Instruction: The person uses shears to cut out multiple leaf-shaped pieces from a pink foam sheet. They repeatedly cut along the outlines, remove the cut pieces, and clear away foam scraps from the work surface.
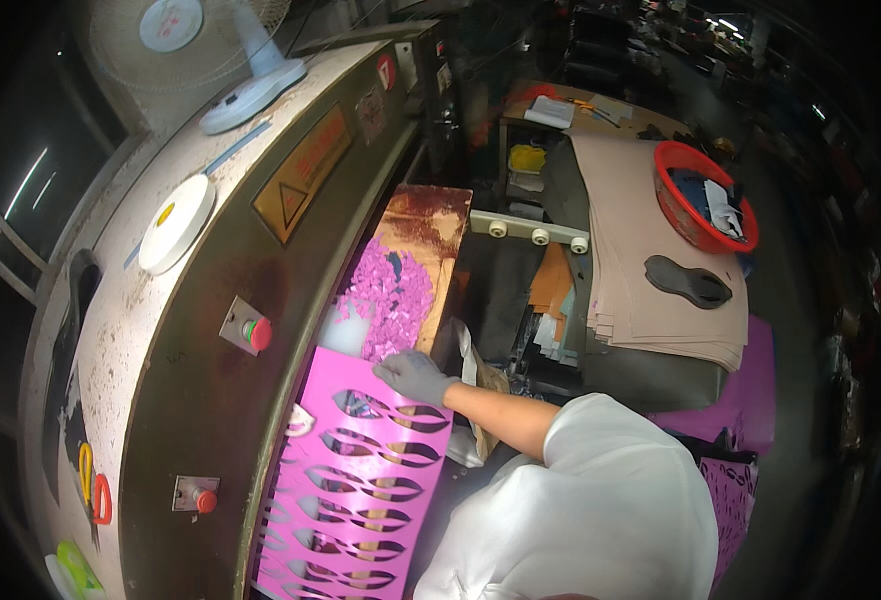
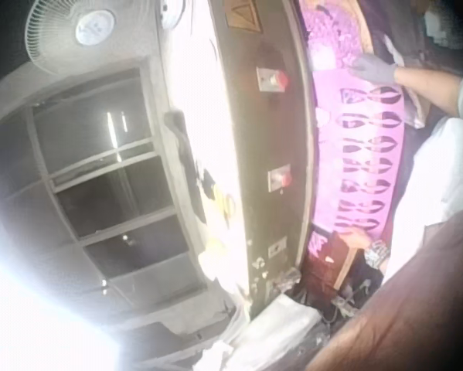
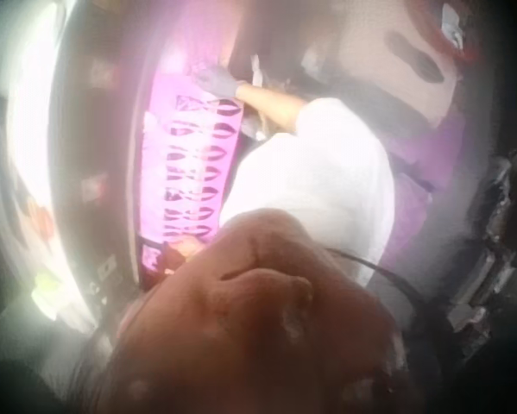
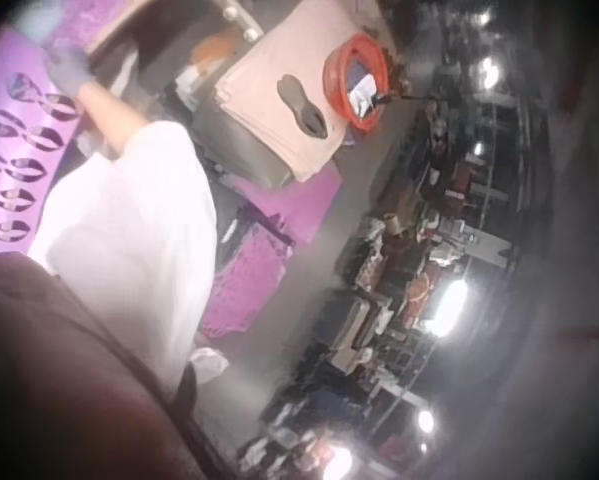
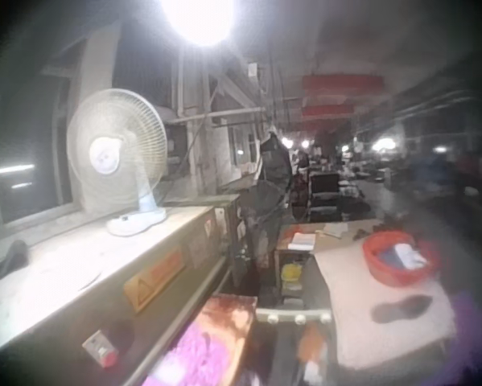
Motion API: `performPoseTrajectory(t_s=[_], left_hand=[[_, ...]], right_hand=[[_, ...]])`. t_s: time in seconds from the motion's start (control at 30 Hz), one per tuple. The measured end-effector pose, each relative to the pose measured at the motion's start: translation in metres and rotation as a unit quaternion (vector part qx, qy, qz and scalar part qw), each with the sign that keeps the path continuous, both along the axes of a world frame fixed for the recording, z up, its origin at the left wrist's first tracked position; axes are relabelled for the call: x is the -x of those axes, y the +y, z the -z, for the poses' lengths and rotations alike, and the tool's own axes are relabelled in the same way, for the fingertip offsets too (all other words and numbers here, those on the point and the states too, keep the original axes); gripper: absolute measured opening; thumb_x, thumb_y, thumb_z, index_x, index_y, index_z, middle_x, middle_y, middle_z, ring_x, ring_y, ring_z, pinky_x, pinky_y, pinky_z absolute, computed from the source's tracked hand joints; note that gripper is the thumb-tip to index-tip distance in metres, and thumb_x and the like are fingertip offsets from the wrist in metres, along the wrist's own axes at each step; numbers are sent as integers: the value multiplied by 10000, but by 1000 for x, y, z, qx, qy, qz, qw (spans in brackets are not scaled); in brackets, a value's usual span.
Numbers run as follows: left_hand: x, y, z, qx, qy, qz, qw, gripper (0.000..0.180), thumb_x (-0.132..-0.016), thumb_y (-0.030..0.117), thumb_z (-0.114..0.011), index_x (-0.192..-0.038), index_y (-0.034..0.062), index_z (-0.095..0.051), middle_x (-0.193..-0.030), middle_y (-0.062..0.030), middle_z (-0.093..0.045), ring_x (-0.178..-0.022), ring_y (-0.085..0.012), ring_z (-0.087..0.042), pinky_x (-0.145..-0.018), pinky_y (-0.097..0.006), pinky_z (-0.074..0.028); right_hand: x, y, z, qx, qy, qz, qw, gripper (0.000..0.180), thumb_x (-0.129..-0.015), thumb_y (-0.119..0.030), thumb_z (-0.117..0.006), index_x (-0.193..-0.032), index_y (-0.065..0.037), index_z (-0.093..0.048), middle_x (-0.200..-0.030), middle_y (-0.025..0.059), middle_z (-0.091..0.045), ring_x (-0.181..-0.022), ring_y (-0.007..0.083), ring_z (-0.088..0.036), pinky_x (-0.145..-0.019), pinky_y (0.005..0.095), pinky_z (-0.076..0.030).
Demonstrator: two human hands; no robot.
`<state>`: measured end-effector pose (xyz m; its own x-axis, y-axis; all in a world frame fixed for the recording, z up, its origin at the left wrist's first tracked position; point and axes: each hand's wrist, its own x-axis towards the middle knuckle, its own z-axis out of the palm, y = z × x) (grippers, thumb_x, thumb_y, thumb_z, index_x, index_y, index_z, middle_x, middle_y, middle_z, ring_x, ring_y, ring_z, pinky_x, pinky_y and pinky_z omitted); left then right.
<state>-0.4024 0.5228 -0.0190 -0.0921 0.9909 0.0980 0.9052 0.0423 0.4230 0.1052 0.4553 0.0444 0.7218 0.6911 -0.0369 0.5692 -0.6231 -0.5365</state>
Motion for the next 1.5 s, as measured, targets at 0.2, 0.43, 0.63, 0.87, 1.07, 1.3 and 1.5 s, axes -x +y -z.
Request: performPoseTrajectory(t_s=[0.2, 0.43, 0.63, 0.87, 1.07, 1.3, 1.5], left_hand=[[43, 38, 69, -6, -36, 43, 998, 307, -966, 179, -539, -1115, -82, -600, -994, -265, -661, -893, -402, -647, -785, -438, -532], [1, 172, 84, -70, -194, 120, 971, 416, -990, 206, -520, -1264, -106, -496, -1189, -284, -588, -1054, -399, -598, -923, -429, -486], [-114, 252, 70, -21, -40, 279, 959, 498, -931, 226, -528, -1352, -30, -460, -1381, -268, -442, -1279, -419, -427, -1073, -520, -320], [-161, 369, 56, -24, 125, 243, 962, 536, -933, 278, -516, -1439, 127, -424, -1487, -187, -372, -1397, -358, -310, -1074, -668, -196], [-154, 378, 42, -5, 148, 223, 964, 528, -934, 280, -514, -1433, 129, -433, -1483, -184, -379, -1401, -351, -309, -1075, -674, -187], [-146, 390, 45, -57, 151, 238, 958, 520, -936, 282, -513, -1427, 127, -441, -1484, -187, -378, -1403, -349, -306, -1072, -676, -184], [-143, 386, 42, -63, 163, 248, 953, 520, -944, 276, -505, -1435, 122, -428, -1488, -194, -368, -1406, -358, -296, -1074, -678, -174]], right_hand=[[33, 47, 43, -110, -132, 25, 985, 280, -847, -259, -632, -1029, -47, -643, -938, 176, -642, -944, 371, -598, -828, 467, -461], [105, 184, 105, 3, -81, -241, 967, 721, -806, -452, -662, -1378, -65, -457, -1292, 260, -480, -1293, 485, -367, -1083, 546, -337], [72, 244, 102, -241, -141, -177, 944, 311, -756, -296, -717, -938, -76, -595, -891, 132, -605, -855, 348, -582, -716, 509, -427], [2, 344, 63, -357, 437, 97, 820, 554, -846, -169, -708, -1283, 94, -492, -1064, 163, -614, -965, 202, -625, -843, 291, -505], [5, 291, 43, -435, 381, 180, 796, 498, -858, -159, -695, -1264, 53, -499, -992, 95, -637, -845, 132, -630, -765, 242, -506], [-10, 230, 34, -551, 396, 240, 694, 436, -907, -187, -631, -1262, 25, -494, -1017, 79, -626, -906, 185, -591, -855, 344, -499], [-48, 185, 48, -690, 591, 164, 384, 520, -950, -288, -532, -1346, 38, -447, -1328, 224, -494, -1200, 413, -437, -1086, 572, -348]])
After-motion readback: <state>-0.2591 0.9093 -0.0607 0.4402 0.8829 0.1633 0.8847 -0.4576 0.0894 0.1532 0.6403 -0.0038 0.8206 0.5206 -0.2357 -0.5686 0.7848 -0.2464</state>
